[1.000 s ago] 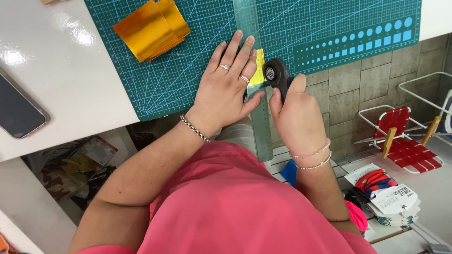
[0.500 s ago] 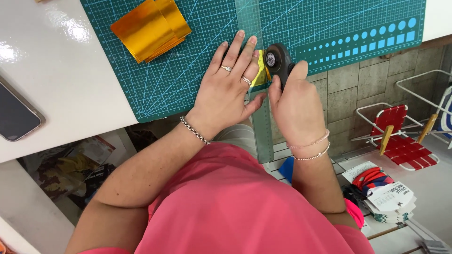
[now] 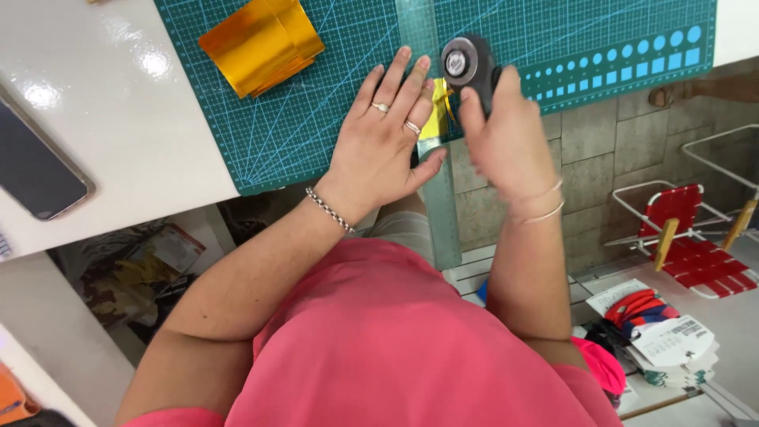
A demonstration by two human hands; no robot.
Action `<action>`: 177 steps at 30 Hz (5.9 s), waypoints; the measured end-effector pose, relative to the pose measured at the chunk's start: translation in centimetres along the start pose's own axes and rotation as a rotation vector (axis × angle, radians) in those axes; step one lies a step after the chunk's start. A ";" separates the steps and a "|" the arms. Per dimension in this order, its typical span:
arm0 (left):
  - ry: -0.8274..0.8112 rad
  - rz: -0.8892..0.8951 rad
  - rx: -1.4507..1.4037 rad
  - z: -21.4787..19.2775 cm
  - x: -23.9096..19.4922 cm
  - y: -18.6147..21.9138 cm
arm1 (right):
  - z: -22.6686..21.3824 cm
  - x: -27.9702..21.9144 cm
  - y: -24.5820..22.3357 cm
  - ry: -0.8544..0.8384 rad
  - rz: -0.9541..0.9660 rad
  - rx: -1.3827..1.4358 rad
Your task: The person uses a rotary cutter and a clear ruler to cut a sheet of gold-colored material on a green cutting mat. They repeatedly measure, align, and cut the material into smaller rectangular pieces, stacking the cut pieces on the mat.
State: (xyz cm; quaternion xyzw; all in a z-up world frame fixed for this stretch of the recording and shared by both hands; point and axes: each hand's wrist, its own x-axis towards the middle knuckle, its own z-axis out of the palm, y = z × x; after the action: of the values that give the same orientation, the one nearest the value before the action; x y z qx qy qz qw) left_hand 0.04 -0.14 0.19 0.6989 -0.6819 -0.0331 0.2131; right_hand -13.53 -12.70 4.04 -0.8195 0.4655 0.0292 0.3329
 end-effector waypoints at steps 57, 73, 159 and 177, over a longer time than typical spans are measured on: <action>0.076 -0.092 -0.238 -2.9 -1.9 -1.3 | 6.6 -6.4 5.6 0.132 0.037 0.707; -0.309 -0.393 -0.209 -1.8 4.1 -3.4 | 8.3 -6.3 7.0 0.211 -0.109 0.818; 0.331 -0.305 -0.583 -5.6 -7.1 -5.0 | 3.1 -1.1 -1.7 0.172 -0.514 0.261; 0.285 -0.041 -0.235 -2.6 -6.6 -4.6 | 2.9 0.2 -1.2 0.224 -0.563 0.108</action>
State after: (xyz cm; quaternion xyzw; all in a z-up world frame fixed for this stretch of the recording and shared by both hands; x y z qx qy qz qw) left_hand 4.75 6.76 -0.64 0.6804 -0.6220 -0.0174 0.3872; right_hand -11.65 -10.79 2.34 -0.8955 0.2548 -0.1796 0.3177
